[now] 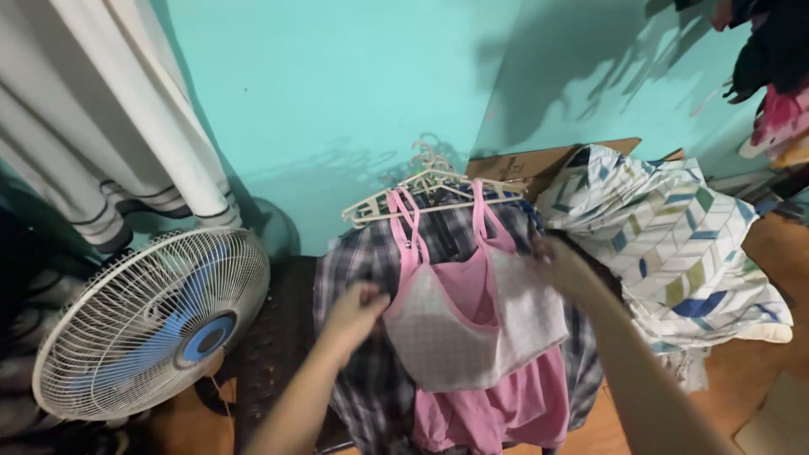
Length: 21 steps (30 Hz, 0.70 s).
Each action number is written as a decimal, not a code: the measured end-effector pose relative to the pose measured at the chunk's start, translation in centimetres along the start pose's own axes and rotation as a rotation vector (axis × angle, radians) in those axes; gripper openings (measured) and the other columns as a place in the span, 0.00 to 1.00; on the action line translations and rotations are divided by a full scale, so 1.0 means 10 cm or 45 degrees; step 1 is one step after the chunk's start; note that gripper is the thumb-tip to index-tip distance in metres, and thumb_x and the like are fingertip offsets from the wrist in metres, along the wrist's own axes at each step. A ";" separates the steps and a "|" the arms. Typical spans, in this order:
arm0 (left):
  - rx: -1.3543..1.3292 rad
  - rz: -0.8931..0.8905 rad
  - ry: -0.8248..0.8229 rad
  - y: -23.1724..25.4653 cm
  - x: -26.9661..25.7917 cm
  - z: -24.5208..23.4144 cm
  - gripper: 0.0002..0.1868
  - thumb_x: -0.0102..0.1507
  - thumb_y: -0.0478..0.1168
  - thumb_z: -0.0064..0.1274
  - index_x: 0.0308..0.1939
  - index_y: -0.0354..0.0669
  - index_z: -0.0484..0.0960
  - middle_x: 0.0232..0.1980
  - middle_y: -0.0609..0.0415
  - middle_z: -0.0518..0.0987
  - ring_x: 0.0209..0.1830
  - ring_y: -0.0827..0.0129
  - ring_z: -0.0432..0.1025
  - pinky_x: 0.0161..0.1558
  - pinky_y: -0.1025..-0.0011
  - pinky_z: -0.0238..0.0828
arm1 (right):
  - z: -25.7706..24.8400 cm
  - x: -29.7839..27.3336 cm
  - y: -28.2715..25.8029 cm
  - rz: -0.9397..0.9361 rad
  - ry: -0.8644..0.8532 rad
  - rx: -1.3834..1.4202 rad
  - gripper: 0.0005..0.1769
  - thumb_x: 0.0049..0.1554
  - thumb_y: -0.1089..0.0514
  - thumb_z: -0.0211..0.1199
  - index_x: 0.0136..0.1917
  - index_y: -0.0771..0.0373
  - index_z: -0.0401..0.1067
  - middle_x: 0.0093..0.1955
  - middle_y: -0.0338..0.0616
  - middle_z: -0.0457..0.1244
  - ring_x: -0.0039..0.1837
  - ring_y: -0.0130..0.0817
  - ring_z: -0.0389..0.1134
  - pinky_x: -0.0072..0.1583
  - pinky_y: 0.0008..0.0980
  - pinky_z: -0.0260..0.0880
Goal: The recorder takes various items of clothing from hangers on a rod and places them onto a surface below, organizing or sorting them.
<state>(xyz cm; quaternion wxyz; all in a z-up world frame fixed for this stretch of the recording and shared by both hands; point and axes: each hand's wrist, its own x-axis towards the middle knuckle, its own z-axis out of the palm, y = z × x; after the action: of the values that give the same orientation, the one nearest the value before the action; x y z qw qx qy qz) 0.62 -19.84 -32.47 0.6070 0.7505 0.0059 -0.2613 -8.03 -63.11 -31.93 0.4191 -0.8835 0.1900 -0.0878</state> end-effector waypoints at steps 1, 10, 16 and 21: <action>-0.005 -0.028 -0.023 -0.14 -0.15 0.04 0.24 0.62 0.47 0.59 0.58 0.39 0.78 0.52 0.51 0.82 0.49 0.67 0.78 0.44 0.64 0.80 | 0.10 -0.20 0.14 0.014 0.131 -0.027 0.35 0.52 0.50 0.70 0.68 0.65 0.64 0.59 0.53 0.67 0.59 0.40 0.69 0.57 0.41 0.70; -0.662 -0.015 -0.224 -0.33 -0.82 0.72 0.24 0.63 0.46 0.58 0.58 0.36 0.81 0.54 0.53 0.85 0.50 0.73 0.78 0.49 0.77 0.75 | 0.27 -1.28 0.27 0.829 0.075 0.697 0.23 0.58 0.50 0.66 0.61 0.66 0.72 0.50 0.51 0.68 0.50 0.48 0.70 0.48 0.42 0.68; -0.665 -0.021 0.148 -0.07 -0.94 0.63 0.29 0.60 0.46 0.58 0.61 0.35 0.74 0.53 0.48 0.82 0.47 0.65 0.76 0.47 0.61 0.74 | -0.11 -1.30 -0.55 0.510 0.361 0.557 0.32 0.55 0.48 0.67 0.68 0.65 0.66 0.61 0.54 0.68 0.59 0.47 0.72 0.57 0.46 0.75; 0.426 0.317 0.614 0.21 -1.25 0.79 0.44 0.57 0.54 0.58 0.70 0.35 0.60 0.66 0.37 0.67 0.63 0.46 0.65 0.61 0.49 0.61 | 0.22 -1.45 -0.71 0.204 0.435 -0.324 0.50 0.51 0.46 0.68 0.80 0.64 0.50 0.76 0.65 0.48 0.74 0.62 0.51 0.67 0.66 0.53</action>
<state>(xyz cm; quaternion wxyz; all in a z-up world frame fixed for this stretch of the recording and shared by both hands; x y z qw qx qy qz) -12.57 -23.75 -26.61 0.4836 0.8752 0.0146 0.0030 -18.72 -51.49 -27.78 0.2718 -0.8837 0.3371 -0.1779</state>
